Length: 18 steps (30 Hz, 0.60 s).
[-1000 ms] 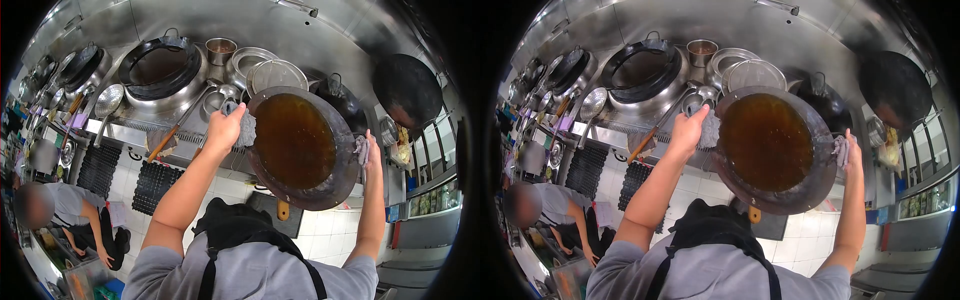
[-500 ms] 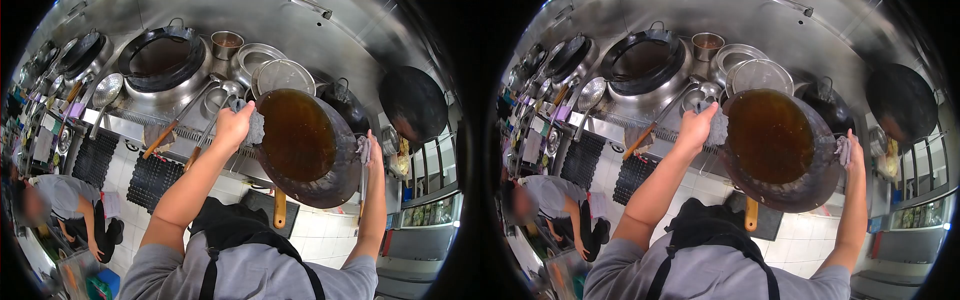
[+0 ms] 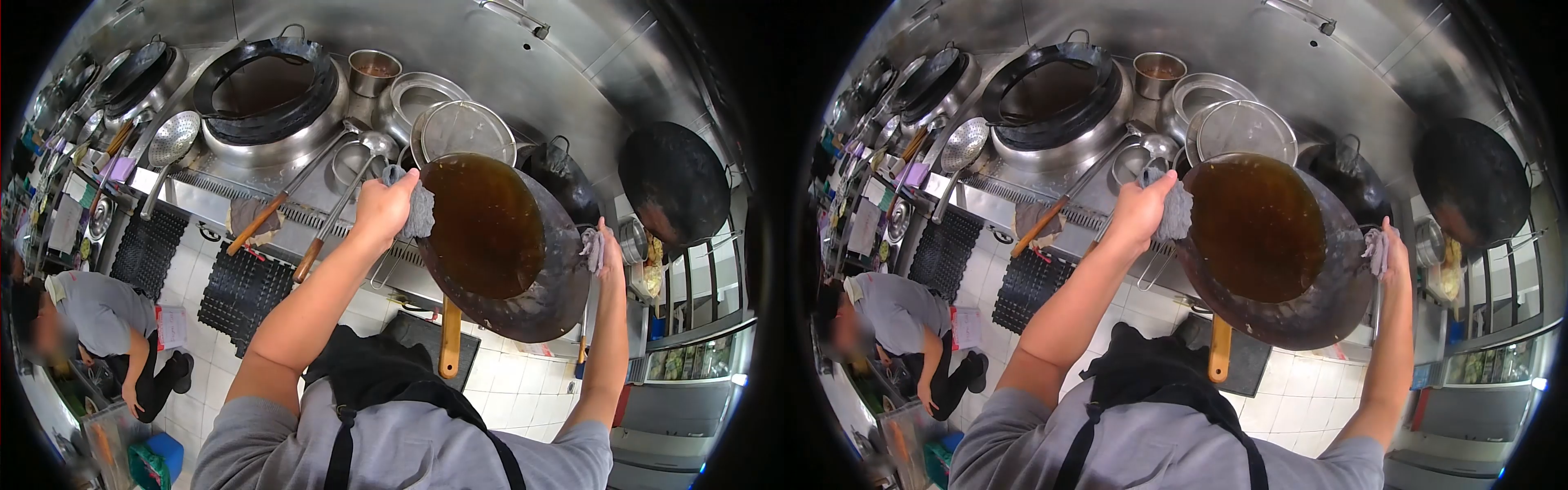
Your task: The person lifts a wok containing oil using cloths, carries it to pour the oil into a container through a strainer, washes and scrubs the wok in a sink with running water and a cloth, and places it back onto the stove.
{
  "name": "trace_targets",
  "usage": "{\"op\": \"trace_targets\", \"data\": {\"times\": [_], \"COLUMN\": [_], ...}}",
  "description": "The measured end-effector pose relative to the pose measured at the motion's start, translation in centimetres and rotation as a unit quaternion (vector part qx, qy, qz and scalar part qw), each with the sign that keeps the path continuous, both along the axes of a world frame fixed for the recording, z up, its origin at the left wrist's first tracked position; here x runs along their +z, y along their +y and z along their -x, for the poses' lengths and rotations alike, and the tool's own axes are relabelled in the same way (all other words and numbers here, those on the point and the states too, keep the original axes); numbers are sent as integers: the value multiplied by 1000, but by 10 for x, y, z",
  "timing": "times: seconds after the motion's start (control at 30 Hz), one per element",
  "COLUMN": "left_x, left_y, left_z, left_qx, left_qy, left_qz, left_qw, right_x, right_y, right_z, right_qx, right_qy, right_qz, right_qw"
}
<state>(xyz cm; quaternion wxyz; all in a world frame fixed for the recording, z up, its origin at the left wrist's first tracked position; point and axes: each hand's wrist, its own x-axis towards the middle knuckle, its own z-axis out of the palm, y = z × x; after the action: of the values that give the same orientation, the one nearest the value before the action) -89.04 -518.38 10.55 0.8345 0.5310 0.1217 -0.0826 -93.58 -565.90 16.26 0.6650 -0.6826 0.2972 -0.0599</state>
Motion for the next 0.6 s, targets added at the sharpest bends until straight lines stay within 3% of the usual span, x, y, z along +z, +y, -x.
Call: {"op": "trace_targets", "data": {"times": [0.6], "left_x": [-10], "left_y": [-3], "left_z": [-5], "left_qx": [-10], "left_qy": [2], "left_qz": [22], "left_qw": [1000], "right_x": [3], "right_y": [3], "right_z": [-6], "right_qx": [11], "right_qy": [5], "right_qz": [-14], "right_qw": [1000]}}
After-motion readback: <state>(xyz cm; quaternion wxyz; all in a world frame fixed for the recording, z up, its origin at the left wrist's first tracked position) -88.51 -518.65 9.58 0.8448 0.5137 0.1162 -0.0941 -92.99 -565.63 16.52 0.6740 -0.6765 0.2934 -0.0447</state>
